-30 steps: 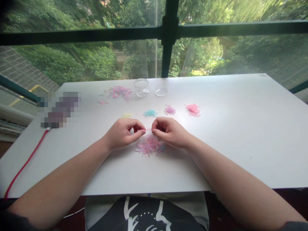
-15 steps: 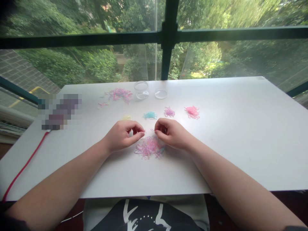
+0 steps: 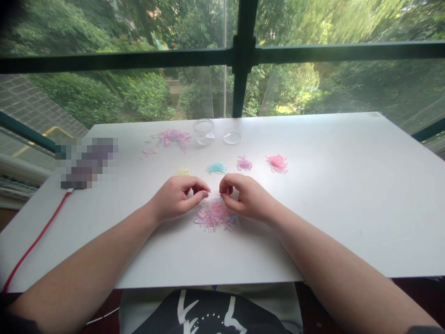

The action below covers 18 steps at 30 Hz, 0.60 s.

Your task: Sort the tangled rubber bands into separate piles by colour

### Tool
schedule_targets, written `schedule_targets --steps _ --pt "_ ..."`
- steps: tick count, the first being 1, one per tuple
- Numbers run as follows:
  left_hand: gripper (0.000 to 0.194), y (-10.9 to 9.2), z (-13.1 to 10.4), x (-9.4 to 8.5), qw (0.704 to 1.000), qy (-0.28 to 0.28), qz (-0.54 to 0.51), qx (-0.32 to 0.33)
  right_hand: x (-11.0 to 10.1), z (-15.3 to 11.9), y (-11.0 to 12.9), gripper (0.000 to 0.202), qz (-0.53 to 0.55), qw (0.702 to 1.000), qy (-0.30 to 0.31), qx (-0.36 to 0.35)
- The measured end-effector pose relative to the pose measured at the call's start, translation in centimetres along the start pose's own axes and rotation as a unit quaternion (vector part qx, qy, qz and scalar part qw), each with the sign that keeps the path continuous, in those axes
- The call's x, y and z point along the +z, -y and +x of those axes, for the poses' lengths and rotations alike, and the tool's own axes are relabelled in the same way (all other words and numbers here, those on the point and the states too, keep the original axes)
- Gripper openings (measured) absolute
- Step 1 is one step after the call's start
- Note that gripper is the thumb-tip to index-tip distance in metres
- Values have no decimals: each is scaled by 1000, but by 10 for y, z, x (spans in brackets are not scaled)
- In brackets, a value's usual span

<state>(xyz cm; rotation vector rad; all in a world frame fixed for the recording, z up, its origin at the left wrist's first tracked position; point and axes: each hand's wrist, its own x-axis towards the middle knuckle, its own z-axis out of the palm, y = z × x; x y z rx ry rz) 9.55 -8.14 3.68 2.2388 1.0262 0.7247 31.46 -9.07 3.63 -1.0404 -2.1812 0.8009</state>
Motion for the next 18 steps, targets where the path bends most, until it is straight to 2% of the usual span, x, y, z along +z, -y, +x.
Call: schedule_targets --steps 7,14,18 --pt "16 -1 0 0 1000 2 -8 -9 2 0 -2 11 -2 1000 -2 -23" --pt "15 -3 1 2 1000 -2 -20 -5 7 2 3 13 36 999 -16 23" --pt "15 -4 1 2 1000 0 -22 -9 9 2 5 13 49 998 -20 20"
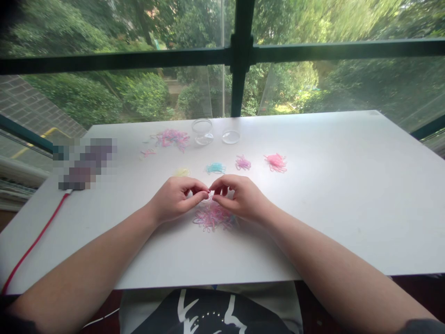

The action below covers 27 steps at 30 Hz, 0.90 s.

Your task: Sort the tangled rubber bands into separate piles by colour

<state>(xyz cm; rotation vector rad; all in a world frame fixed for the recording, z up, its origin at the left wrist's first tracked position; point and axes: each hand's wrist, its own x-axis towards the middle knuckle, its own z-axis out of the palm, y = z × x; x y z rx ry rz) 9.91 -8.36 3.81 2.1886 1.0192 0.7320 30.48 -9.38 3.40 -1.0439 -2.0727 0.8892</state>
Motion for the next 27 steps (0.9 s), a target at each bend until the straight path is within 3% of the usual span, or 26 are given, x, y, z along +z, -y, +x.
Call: schedule_targets --steps 10,18,27 --pt "16 -1 0 1 1000 16 -10 -2 1 0 4 11 -4 999 -15 -42" --pt "15 -2 0 1 1000 -16 -5 17 4 1 6 10 1 1000 -26 10" --pt "9 0 -1 -1 999 -19 9 25 1 0 4 7 -13 1000 -23 -8"
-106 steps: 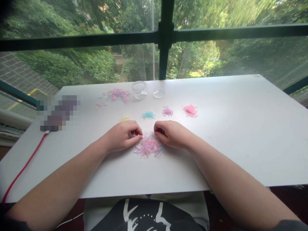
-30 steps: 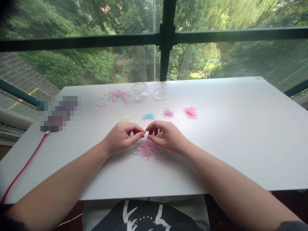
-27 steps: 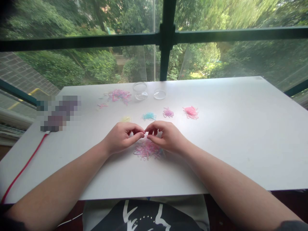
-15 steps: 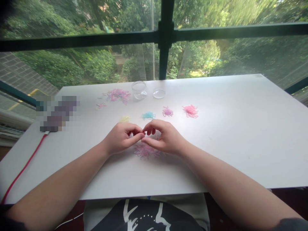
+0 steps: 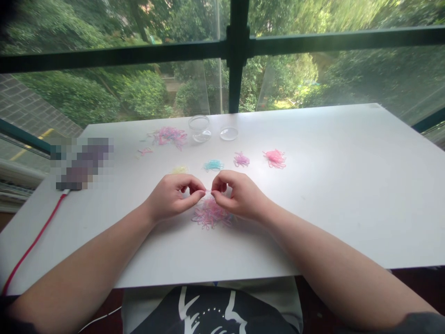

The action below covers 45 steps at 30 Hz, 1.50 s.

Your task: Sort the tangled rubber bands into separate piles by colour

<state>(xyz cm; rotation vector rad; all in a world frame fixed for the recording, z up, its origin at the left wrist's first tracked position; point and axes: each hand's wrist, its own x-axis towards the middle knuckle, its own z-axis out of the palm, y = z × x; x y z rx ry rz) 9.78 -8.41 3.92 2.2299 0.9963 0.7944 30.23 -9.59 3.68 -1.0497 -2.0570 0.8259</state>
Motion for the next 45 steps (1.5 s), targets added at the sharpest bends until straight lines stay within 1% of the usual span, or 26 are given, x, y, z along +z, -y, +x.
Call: schedule_targets --steps 17,19,21,24,27,30,33,36,41,43,45 --pt "6 1 1 -1 1000 -2 14 -10 -1 0 -4 6 -22 999 0 23" --pt "7 2 0 -3 1000 -6 20 -15 -7 1 -10 6 -47 998 -16 30" --pt "8 3 0 -4 999 -12 26 -23 -18 1 -19 6 -98 992 -53 53" --pt "9 4 -2 -7 999 -16 34 -34 -37 2 -34 8 -180 970 -122 106" --pt "10 5 -3 -8 998 -4 32 -46 -48 3 -44 10 -211 954 -152 147" --pt "10 5 -3 -8 998 10 30 -59 -49 3 -48 11 -205 951 -156 172" --pt "10 6 -2 -8 997 14 30 -66 -47 3 -49 10 -196 952 -155 179" --pt "9 7 -3 -7 997 15 27 -70 -45 3 -49 10 -195 952 -158 176" --pt "9 8 -4 -8 997 16 27 -69 -42 9 -51 12 -197 950 -185 157" --pt "10 8 -4 -8 997 19 29 -68 -43 12 -52 15 -182 954 -188 148" --pt "11 8 -4 -9 997 18 32 -65 -47 13 -54 19 -145 958 -201 146"
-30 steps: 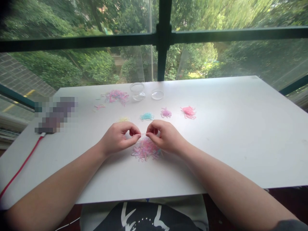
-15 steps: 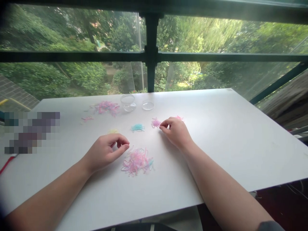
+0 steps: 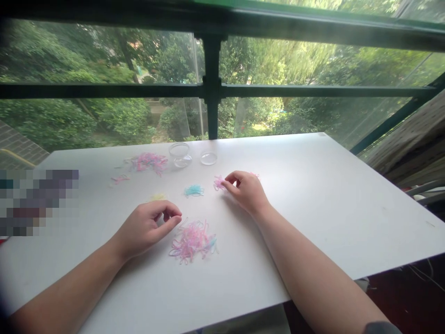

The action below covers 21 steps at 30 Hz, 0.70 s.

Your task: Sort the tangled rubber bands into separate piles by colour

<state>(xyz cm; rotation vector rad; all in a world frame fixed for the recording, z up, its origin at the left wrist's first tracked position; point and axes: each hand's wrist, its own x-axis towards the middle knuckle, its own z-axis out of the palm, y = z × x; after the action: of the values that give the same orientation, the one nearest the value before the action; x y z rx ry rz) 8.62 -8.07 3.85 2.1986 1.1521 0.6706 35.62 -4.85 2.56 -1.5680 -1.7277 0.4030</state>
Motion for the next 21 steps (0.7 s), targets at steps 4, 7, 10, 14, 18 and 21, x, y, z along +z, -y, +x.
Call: schedule_targets --steps 4,7,10,14,18,21 --pt "13 0 0 -2 1000 -8 12 -1 -13 4 -9 26 112 991 -66 37" --pt "13 1 0 -2 1000 -5 19 -2 -21 4 -13 25 134 987 -76 51" --pt "13 2 1 -2 1000 1 20 -2 -20 2 -11 21 105 993 5 51" --pt "13 2 1 -2 1000 4 23 -3 -10 -3 -5 20 57 992 104 29" --pt "13 2 1 -3 1000 7 25 -4 -5 -3 -3 20 100 991 88 26" --pt "13 1 0 -3 1000 10 23 -4 -8 -2 -3 19 128 991 24 19"
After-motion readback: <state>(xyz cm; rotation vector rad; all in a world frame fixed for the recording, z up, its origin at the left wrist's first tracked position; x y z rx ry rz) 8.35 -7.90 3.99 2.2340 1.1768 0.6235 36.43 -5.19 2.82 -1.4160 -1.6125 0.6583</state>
